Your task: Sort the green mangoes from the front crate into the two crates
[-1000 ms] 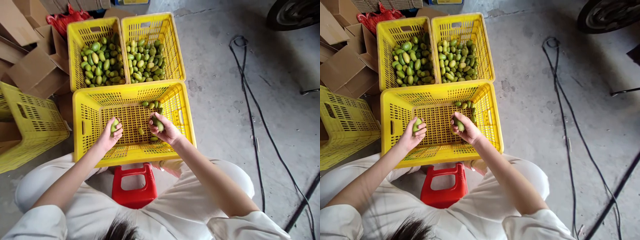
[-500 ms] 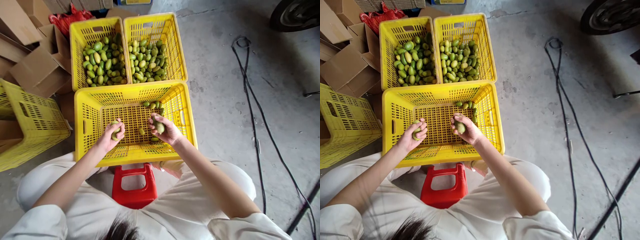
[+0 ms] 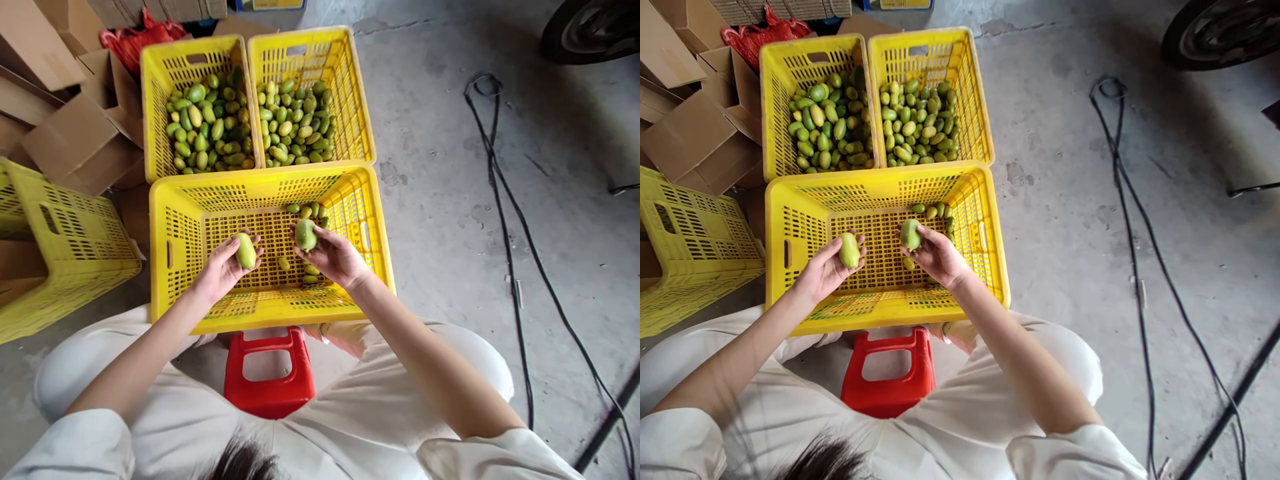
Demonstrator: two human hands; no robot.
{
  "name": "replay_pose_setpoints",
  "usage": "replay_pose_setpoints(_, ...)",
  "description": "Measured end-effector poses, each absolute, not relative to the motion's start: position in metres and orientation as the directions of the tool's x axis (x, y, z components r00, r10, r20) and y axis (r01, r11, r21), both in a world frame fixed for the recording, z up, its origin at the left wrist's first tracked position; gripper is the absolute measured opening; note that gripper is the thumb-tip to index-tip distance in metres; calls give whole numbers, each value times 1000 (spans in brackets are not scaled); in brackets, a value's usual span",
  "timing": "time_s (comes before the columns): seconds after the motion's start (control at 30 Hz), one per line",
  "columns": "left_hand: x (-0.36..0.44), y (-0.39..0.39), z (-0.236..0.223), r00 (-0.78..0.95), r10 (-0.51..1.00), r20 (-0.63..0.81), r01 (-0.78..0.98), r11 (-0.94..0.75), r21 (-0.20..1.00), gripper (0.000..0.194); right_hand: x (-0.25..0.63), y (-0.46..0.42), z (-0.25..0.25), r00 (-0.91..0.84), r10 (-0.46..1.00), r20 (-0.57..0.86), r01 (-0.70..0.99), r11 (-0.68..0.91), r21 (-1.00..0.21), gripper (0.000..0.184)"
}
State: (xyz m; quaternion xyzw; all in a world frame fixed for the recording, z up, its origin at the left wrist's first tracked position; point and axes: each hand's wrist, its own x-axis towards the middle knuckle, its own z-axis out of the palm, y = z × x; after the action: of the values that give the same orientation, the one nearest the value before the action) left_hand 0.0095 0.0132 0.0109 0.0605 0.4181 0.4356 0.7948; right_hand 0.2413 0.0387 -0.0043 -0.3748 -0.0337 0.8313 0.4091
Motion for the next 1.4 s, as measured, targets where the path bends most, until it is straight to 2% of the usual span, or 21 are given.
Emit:
replay_pose_setpoints(0.17, 9, 10, 12, 344, 768, -540, -684, 599, 417, 27, 241, 34, -11, -438, 674, -595, -628, -703, -334, 27)
replay_pose_setpoints(0.33, 11, 11, 15, 344, 737, -581, -674, 625, 394, 25, 241, 34, -16, -486, 603, -632, -541, -776, -325, 24)
replay_pose_setpoints(0.47, 11, 15, 15, 263, 717, -645, -719, 592, 365, 25, 241, 38, -12, -442, 631, -638, -622, -728, -289, 16)
replay_pose_setpoints(0.57, 9, 17, 14, 241, 730, -639, -700, 587, 407, 20, 241, 39, -8, -403, 665, -629, -657, -689, -307, 26)
replay_pose_setpoints(0.67, 7, 16, 14, 291, 767, -572, -662, 593, 459, 19, 241, 38, -7, -398, 684, -611, -652, -679, -336, 30)
replay_pose_setpoints(0.8, 6, 12, 18, 416, 749, -516, -602, 652, 461, 22, 244, 36, -9, -495, 659, -567, -571, -738, -360, 21)
replay_pose_setpoints(0.97, 8, 9, 14, 450, 709, -544, -517, 703, 489, 13, 243, 35, -10, -637, 539, -551, -428, -842, -329, 28)
replay_pose_setpoints(1.07, 8, 13, 12, 403, 725, -559, -570, 677, 466, 19, 243, 37, -8, -574, 616, -540, -523, -783, -337, 26)
replay_pose_setpoints(1.17, 5, 18, 14, 328, 727, -603, -625, 646, 439, 25, 244, 40, -5, -461, 705, -539, -594, -697, -403, 23)
replay_pose_setpoints(1.3, 0, 22, 14, 285, 750, -597, -584, 629, 513, 28, 245, 41, -4, -367, 773, -518, -610, -620, -493, 29)
replay_pose_setpoints(1.4, -2, 21, 13, 309, 771, -557, -551, 622, 556, 28, 244, 39, -2, -355, 778, -518, -622, -610, -491, 33)
